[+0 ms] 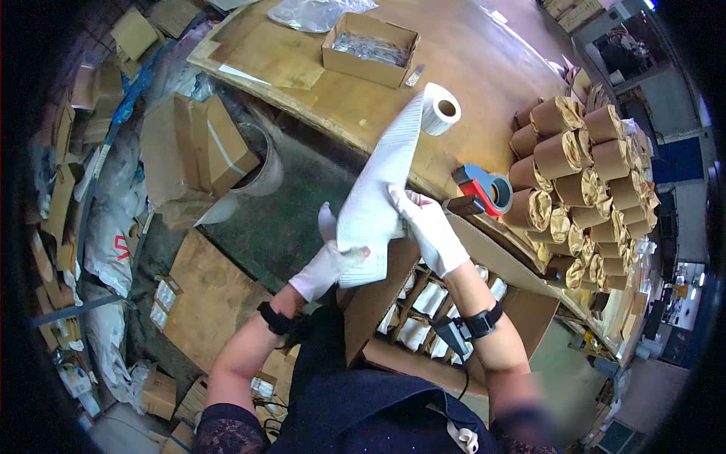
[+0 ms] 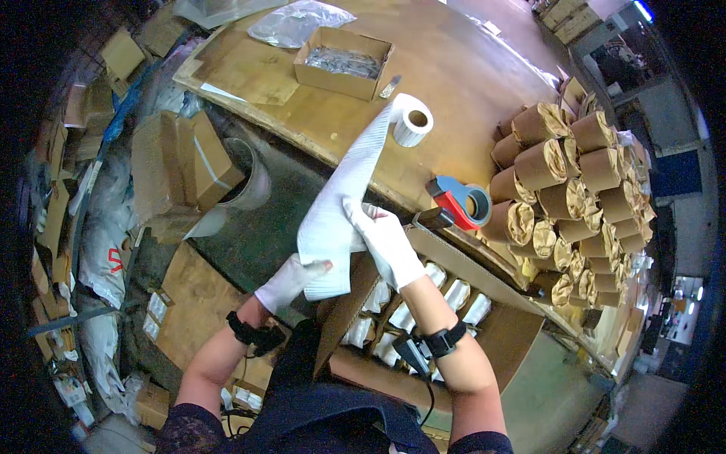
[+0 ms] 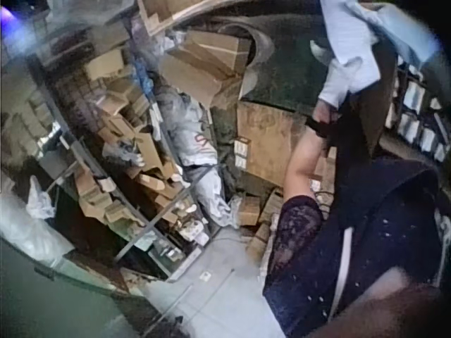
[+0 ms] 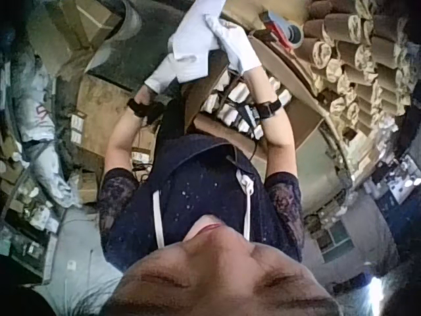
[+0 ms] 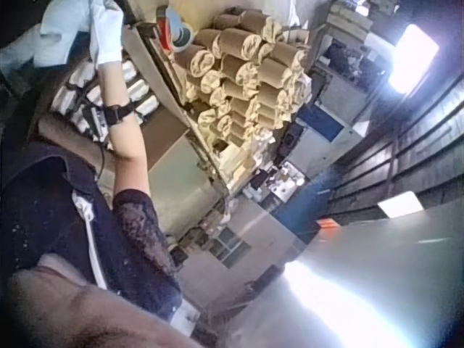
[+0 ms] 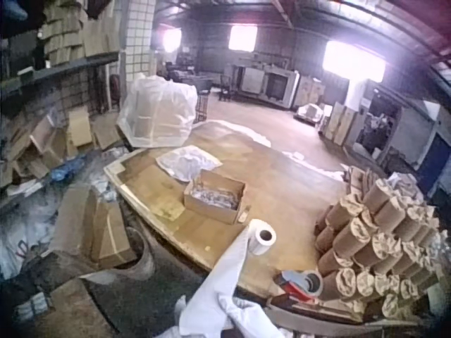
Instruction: Packing wrapped industrial items into a cardboard box, sealing the box with tape, and placing it on a pallet for shipping.
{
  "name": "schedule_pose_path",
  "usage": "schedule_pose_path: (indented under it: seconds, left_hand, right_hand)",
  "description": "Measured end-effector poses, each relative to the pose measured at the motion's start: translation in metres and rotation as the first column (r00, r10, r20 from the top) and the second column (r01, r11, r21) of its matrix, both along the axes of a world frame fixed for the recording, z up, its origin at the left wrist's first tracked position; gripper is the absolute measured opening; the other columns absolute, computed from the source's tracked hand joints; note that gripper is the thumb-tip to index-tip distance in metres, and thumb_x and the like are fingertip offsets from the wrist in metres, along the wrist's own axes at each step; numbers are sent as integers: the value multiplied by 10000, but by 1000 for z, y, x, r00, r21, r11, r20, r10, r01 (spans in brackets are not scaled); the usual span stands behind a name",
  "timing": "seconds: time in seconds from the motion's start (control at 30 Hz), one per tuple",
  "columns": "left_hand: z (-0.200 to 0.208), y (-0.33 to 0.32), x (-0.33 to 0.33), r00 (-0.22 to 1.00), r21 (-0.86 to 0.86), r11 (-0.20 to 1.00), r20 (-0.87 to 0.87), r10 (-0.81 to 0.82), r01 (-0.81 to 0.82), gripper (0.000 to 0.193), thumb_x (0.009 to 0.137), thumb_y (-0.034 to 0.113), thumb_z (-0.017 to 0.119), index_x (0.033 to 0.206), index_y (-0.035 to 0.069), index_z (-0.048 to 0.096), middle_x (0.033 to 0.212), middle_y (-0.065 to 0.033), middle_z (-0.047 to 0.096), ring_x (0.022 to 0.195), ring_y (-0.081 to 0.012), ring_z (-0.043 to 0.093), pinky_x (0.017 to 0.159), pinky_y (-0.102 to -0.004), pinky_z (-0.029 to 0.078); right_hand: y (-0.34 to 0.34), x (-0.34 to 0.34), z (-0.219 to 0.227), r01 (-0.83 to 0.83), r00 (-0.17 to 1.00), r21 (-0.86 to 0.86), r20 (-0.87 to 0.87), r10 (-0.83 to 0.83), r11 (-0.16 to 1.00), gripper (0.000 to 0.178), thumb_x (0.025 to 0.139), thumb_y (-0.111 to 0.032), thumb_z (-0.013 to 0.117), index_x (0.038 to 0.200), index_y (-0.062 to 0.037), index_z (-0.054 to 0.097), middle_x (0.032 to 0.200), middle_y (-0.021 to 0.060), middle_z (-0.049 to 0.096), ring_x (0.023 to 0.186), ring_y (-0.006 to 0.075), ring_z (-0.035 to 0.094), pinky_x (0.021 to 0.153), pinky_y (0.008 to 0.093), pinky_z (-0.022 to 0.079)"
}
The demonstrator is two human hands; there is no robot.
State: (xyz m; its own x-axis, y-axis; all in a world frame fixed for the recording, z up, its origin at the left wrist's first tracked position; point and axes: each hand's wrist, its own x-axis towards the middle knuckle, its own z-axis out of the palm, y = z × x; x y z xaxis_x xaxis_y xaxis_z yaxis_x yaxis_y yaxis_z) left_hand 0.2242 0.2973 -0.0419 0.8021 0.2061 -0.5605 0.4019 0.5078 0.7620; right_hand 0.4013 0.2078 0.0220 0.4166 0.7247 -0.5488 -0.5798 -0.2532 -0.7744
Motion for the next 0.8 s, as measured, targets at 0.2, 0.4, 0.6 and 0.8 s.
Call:
schedule_pose_path:
  seconds: [0.2,0.4,0.6,0.8]
  left_hand:
    - [8,7,-6,887,-620,705,32,461,-344,294,944,248,515,1162,54,547,1009,-95,656,903,-220,662,808,-372,557]
    - [43,-22,-13,854,-687,671,143,500,-278,325,943,263,549,1180,40,546,1067,-74,632,946,-190,643,860,-330,530]
    - [48,-66,-31,904,-593,746,67,421,-303,284,991,172,462,1215,13,538,1040,-74,629,947,-152,618,886,-301,496]
    - [78,-87,-38,988,-147,988,140,64,-43,411,1028,262,365,1306,-32,439,1217,-136,574,1080,-216,578,956,-345,464]
  right_hand:
    - [-48,-50,4,-444,583,-262,642,498,857,766,803,-436,726,1374,-18,432,1096,149,665,904,120,639,793,248,491]
    - [-56,-79,17,-64,977,72,210,47,995,696,867,-138,692,1444,-19,322,983,20,638,839,37,536,749,184,455]
    - [-75,-84,50,-140,848,-441,409,337,887,671,853,29,621,1448,-13,314,1167,63,589,945,58,552,818,176,440]
    - [-122,-79,33,-303,748,-110,588,308,947,698,814,62,639,1440,8,335,1066,46,614,934,71,548,841,194,440]
